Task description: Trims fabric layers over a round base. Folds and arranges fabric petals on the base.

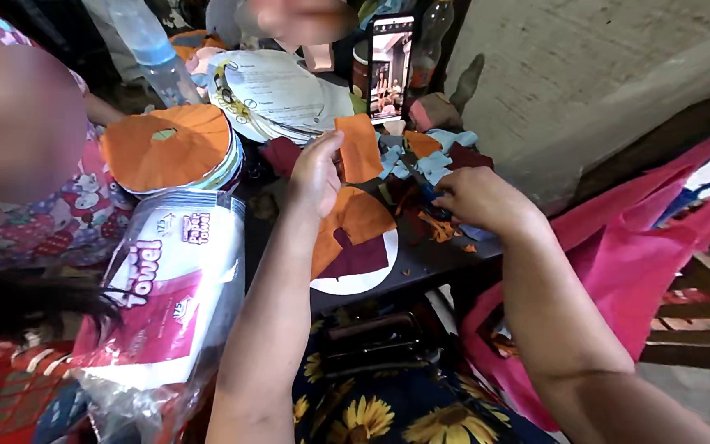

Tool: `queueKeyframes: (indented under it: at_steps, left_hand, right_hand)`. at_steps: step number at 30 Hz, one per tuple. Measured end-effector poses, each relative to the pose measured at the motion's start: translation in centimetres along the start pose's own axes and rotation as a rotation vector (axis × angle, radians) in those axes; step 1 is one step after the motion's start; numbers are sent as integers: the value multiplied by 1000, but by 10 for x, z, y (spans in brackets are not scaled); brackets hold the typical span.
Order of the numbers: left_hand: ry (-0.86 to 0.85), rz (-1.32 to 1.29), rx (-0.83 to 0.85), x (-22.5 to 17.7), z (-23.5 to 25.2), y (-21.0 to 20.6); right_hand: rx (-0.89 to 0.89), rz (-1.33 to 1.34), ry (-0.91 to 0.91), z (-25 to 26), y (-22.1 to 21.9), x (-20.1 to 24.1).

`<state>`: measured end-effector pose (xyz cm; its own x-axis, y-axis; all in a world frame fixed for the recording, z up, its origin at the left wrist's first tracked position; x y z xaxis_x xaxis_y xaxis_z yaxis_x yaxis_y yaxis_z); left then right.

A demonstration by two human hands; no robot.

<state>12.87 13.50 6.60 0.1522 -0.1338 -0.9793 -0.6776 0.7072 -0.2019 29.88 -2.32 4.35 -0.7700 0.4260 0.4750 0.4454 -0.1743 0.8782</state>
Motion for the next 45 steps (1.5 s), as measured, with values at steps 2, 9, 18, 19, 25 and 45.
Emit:
queueKeyframes:
  at_steps: [2, 9, 18, 19, 25, 45]
  left_hand:
    - [-8, -6, 22, -1, 0, -1]
    - [-33, 105, -3, 0, 2, 2]
    - [17, 78, -179, 10, 14, 18]
    - [26, 83, -176, 12, 14, 17]
    - [65, 88, -210, 15, 13, 16]
    - [-322, 53, -522, -43, -3, 32]
  right_hand:
    - [-131, 79, 50, -4, 9, 15]
    - [-366, 485, 294, 31, 24, 94]
    - [-140, 1138, 173, 91, -24, 98]
    - [-143, 1153, 174, 91, -27, 94]
    - [-213, 1129, 251, 90, -29, 86]
    - [-236, 1101, 228, 87, -37, 92]
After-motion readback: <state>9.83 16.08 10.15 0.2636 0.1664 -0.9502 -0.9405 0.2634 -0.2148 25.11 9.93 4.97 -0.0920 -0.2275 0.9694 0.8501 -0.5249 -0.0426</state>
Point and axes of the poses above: each hand's wrist, its own z-axis towards the middle knuckle, its own y-axis out of the back of the hand, x = y × z, the point moved 4 cm from there along z, towards the middle knuckle, and after that the axes turned 8 degrees about z, right-handed, at the moved point
